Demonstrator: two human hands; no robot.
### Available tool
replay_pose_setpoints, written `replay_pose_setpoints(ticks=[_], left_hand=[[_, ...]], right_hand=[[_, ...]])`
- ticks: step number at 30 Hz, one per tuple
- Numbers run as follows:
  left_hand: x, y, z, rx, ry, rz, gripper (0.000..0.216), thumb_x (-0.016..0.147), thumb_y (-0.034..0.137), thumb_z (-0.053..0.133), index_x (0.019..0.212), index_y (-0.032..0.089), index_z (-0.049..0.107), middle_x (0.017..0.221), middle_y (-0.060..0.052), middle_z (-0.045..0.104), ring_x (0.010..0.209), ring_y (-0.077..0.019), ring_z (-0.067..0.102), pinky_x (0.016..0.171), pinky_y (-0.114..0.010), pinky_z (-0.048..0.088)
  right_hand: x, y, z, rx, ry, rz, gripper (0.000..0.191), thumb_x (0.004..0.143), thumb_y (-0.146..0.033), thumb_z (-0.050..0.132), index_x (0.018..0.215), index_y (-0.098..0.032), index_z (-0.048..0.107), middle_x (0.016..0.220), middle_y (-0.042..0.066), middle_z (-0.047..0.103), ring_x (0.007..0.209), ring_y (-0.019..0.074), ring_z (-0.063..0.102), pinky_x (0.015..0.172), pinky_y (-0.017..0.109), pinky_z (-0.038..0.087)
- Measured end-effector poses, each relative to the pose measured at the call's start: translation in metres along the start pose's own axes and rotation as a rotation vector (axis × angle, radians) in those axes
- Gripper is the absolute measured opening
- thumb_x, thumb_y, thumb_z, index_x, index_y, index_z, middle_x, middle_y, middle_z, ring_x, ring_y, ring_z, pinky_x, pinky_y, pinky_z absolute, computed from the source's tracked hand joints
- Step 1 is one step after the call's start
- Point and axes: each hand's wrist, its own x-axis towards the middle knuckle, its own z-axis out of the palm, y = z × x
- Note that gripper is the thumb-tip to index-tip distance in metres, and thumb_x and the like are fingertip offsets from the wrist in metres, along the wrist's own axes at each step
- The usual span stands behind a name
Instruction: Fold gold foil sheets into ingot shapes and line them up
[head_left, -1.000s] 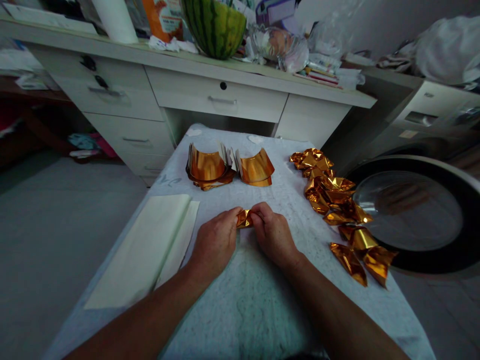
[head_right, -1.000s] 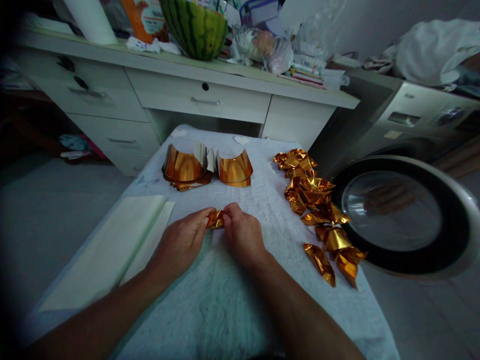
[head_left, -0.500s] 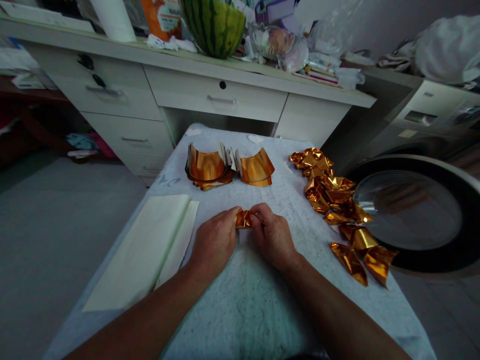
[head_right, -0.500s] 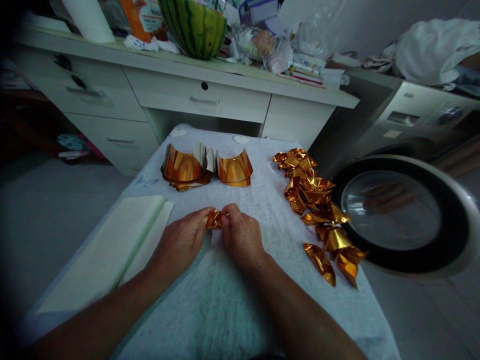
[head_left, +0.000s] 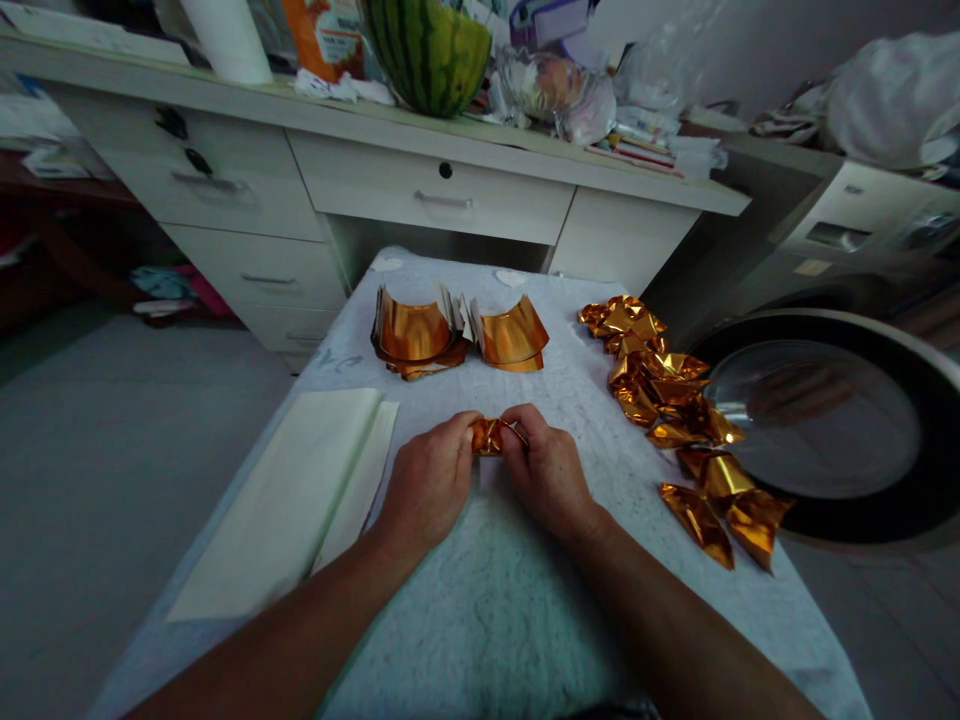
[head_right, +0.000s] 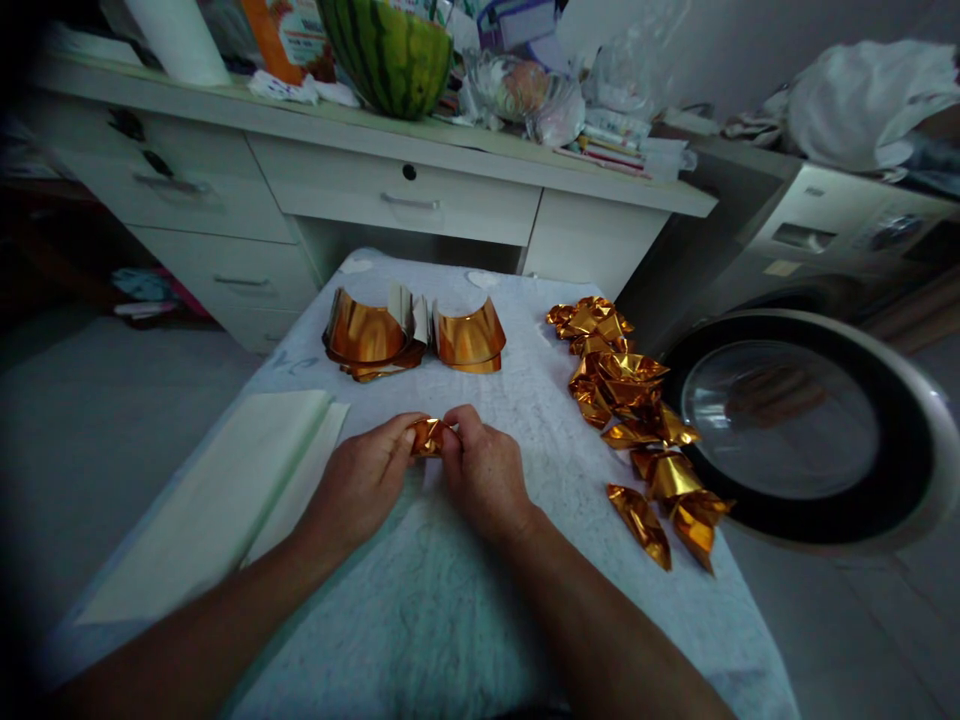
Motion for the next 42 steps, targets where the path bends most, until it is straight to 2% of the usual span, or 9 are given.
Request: replay_pose_setpoints(ticks=[4,9,15,21,32,42], left_hand=[[-0.0006,0.0019,-0.0003,0.014,-0.012,-0.002,0.034,0.099,0.026,0.033,0.109,0.019,0.065,0.092,-0.005,0.074,0.082,-0.0202,0.069,0.071,-0.030,0.048],[0.0009,0.0008,0.0014,0.057,-0.004,0.004,0.030,0.097,0.021,0.036,0.107,0.019,0.064,0.096,-0.005,0.074,0.088,-0.0206,0.069,0.077,-0.031,0.049],[0.0019,0.0032,0.0002,0.140,-0.047,-0.038,0.029,0.096,0.017,0.037,0.109,0.019,0.063,0.097,-0.005,0.074,0.090,-0.0211,0.070,0.079,-0.031,0.050],[0.0003,0.0018,0.0033,0.174,-0.049,0.016,0.030,0.097,0.017,0.036,0.112,0.020,0.063,0.102,-0.005,0.074,0.095,-0.0215,0.070,0.081,-0.032,0.052],[0.0000,0.0016,0.0032,0.164,-0.043,0.024,0.033,0.096,0.016,0.036,0.118,0.016,0.061,0.105,-0.009,0.074,0.096,-0.0241,0.071,0.082,-0.036,0.054],[-0.0005,0.0005,0.0038,0.205,-0.042,0.044,0.031,0.096,0.015,0.036,0.114,0.018,0.061,0.103,-0.006,0.074,0.095,-0.0220,0.070,0.082,-0.033,0.054]], right_hand=[[0.0003,-0.0019,-0.0002,-0.008,-0.024,0.001,0.017,0.095,-0.024,0.041,0.100,-0.019,0.057,0.072,0.002,0.069,0.063,0.0169,0.064,0.059,0.025,0.038],[0.0004,-0.0023,0.0009,-0.007,-0.035,-0.005,0.019,0.096,-0.025,0.040,0.102,-0.019,0.057,0.076,0.003,0.070,0.067,0.0183,0.066,0.061,0.025,0.039],[-0.0005,-0.0018,0.0003,-0.007,-0.028,-0.042,0.020,0.095,-0.026,0.040,0.100,-0.019,0.058,0.075,0.003,0.069,0.066,0.0176,0.065,0.061,0.025,0.040],[-0.0001,-0.0008,-0.0022,-0.030,0.005,-0.021,0.019,0.096,-0.025,0.041,0.100,-0.019,0.059,0.071,0.001,0.069,0.062,0.0166,0.064,0.059,0.025,0.038],[0.0002,-0.0008,-0.0002,-0.030,0.017,-0.025,0.018,0.095,-0.024,0.042,0.100,-0.020,0.059,0.073,0.001,0.070,0.063,0.0168,0.065,0.060,0.024,0.039],[-0.0007,-0.0005,-0.0008,-0.052,-0.001,-0.021,0.018,0.095,-0.024,0.042,0.100,-0.020,0.058,0.074,0.001,0.070,0.063,0.0165,0.065,0.060,0.024,0.039]])
